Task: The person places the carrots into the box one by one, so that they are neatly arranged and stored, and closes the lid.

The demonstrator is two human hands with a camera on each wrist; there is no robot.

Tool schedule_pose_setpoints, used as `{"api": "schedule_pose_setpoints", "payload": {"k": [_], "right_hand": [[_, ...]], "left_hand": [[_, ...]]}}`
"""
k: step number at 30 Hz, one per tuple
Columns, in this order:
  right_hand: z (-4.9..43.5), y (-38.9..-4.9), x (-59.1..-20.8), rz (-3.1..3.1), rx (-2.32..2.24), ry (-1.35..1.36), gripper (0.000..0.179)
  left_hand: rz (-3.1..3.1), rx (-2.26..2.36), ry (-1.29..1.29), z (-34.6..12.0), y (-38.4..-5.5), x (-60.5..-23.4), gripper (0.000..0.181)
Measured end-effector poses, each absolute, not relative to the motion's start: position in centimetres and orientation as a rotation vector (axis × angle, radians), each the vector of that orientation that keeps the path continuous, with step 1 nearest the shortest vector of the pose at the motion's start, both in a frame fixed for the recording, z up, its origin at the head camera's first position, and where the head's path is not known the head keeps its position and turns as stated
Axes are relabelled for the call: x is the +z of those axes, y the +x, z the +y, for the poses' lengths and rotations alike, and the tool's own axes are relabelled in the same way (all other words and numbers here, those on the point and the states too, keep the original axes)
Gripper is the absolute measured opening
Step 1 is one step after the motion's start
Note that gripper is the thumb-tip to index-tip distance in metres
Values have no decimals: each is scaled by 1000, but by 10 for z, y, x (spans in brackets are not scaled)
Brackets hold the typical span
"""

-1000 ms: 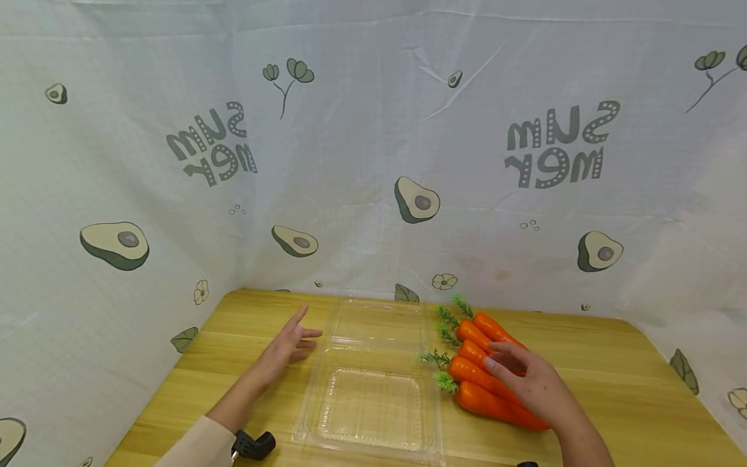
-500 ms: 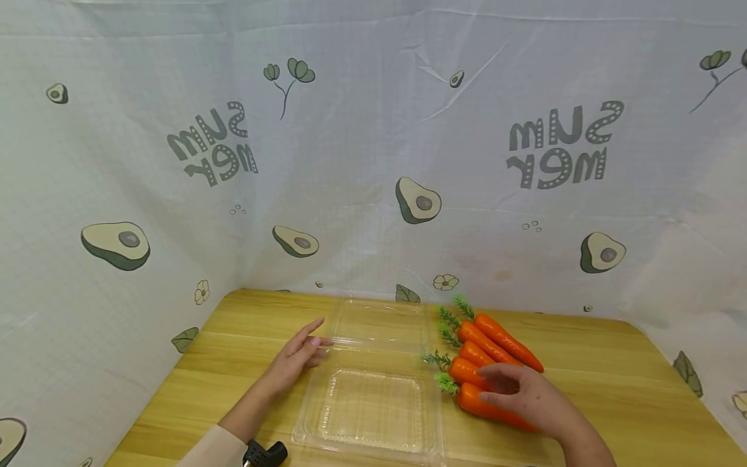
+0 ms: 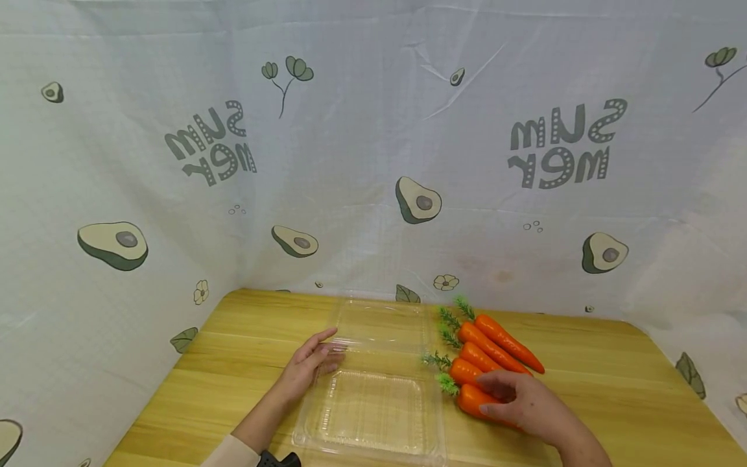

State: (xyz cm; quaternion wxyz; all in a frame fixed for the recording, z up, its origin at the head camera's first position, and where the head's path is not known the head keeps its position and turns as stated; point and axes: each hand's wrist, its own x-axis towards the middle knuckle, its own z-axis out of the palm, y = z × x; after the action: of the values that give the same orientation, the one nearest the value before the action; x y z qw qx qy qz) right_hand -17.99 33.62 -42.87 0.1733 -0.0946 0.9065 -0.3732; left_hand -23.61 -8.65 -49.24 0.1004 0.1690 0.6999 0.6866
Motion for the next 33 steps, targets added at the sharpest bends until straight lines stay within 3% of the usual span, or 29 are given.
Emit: {"api": "schedule_pose_setpoints", "payload": {"k": [9, 24, 33], "right_hand": [[322, -180, -430, 2743, -807, -242, 44], [315, -180, -438, 2669, -786, -181, 65], [319, -179, -440, 2651, -814, -204, 55]], "left_hand": [[2018, 2110, 438, -84, -234, -494, 51], [1959, 2166, 408, -83, -232, -501, 53], [1965, 2172, 374, -83, -231, -503, 52]]}}
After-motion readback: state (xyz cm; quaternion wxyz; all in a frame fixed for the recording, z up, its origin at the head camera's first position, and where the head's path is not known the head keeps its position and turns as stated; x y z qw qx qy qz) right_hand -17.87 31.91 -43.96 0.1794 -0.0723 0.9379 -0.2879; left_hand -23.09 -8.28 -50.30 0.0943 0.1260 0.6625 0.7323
